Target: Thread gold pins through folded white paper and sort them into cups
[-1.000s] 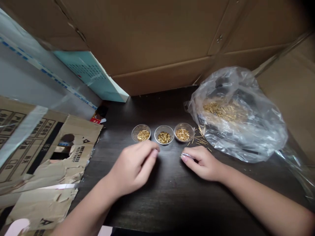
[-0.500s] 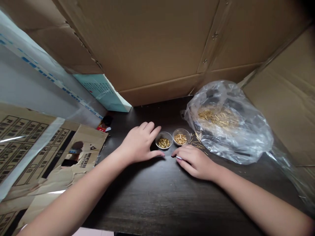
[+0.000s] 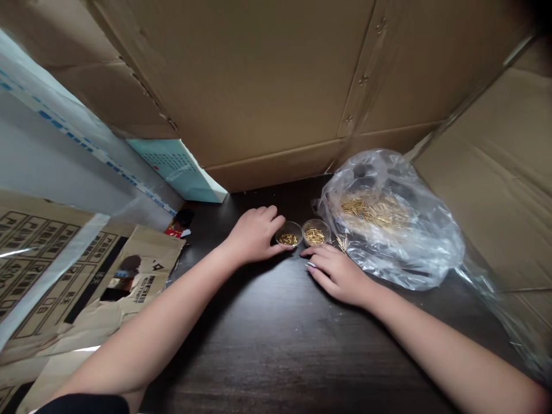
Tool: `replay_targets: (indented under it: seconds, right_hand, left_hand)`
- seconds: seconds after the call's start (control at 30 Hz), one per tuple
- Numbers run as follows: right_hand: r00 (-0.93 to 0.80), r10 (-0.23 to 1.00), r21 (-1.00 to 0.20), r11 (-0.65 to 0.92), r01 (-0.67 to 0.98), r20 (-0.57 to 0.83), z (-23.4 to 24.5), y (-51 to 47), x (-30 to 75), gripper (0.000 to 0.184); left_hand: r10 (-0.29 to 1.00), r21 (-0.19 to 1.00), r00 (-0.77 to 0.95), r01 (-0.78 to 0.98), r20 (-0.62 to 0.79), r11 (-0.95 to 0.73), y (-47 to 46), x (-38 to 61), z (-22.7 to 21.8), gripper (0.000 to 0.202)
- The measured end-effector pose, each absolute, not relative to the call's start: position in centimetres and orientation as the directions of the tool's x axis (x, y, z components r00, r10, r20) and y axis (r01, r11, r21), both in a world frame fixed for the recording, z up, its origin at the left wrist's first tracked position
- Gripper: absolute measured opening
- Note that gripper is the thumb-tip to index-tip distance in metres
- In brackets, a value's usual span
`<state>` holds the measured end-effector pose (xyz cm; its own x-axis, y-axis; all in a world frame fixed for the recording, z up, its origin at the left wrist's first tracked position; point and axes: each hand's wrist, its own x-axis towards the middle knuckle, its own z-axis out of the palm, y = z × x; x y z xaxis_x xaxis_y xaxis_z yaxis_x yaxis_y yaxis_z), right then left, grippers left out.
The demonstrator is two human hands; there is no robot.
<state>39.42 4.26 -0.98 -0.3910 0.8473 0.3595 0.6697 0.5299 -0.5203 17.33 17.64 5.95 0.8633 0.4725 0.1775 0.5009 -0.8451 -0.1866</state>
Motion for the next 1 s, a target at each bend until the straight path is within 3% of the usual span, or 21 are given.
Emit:
replay_targets:
  seconds: [0.13,0.23,0.37,0.47,0.57,0.63,0.8,1.0]
  right_hand:
    - [-0.372,0.856,-0.509,0.513,0.691,0.358,-0.9,5.2,40.2,0.018]
    - [-0.357,0.860,-0.512,0.506,0.694,0.365,-0.9,5.6,40.6,0.018]
    - [-0.368,0.849,-0.512,0.524,0.680,0.380,-0.8,5.3,40.6,0.016]
    - [-0.359,0.833,-0.514,0.545,0.662,0.421,-0.5,4.9,40.2,0.012]
    - [-0.327,0.804,-0.517,0.577,0.633,0.497,-0.3,4.4,39.5,0.009]
    - [-0.331,0.781,-0.501,0.603,0.621,0.529,-0.4,4.1,39.1,0.008]
    - [-0.355,0.761,-0.460,0.623,0.632,0.543,-0.7,3.9,38.8,0.006]
    - [-0.300,0.777,-0.521,0.604,0.603,0.553,-1.0,4.0,39.1,0.006]
  left_hand:
    - [0.493,-0.163,0.850,0.522,0.189,-0.837,18.8,18.1,6.0,0.070]
    - [0.497,-0.062,0.829,0.527,0.257,-0.848,18.8,17.6,6.6,0.083]
    - [0.555,0.075,0.752,0.569,0.356,-0.819,18.7,15.6,8.2,0.044]
    - [0.637,-0.022,0.738,0.657,0.222,-0.754,19.1,14.6,9.4,0.024]
    - [0.704,-0.170,0.709,0.688,-0.053,-0.706,19.8,14.9,10.2,0.024]
    - [0.720,-0.231,0.677,0.683,-0.157,-0.693,20.0,15.8,10.5,0.021]
    - [0.692,-0.258,0.686,0.643,-0.224,-0.721,20.3,18.0,10.4,0.019]
    - [0.669,-0.223,0.719,0.632,-0.190,-0.742,20.7,17.7,10.1,0.020]
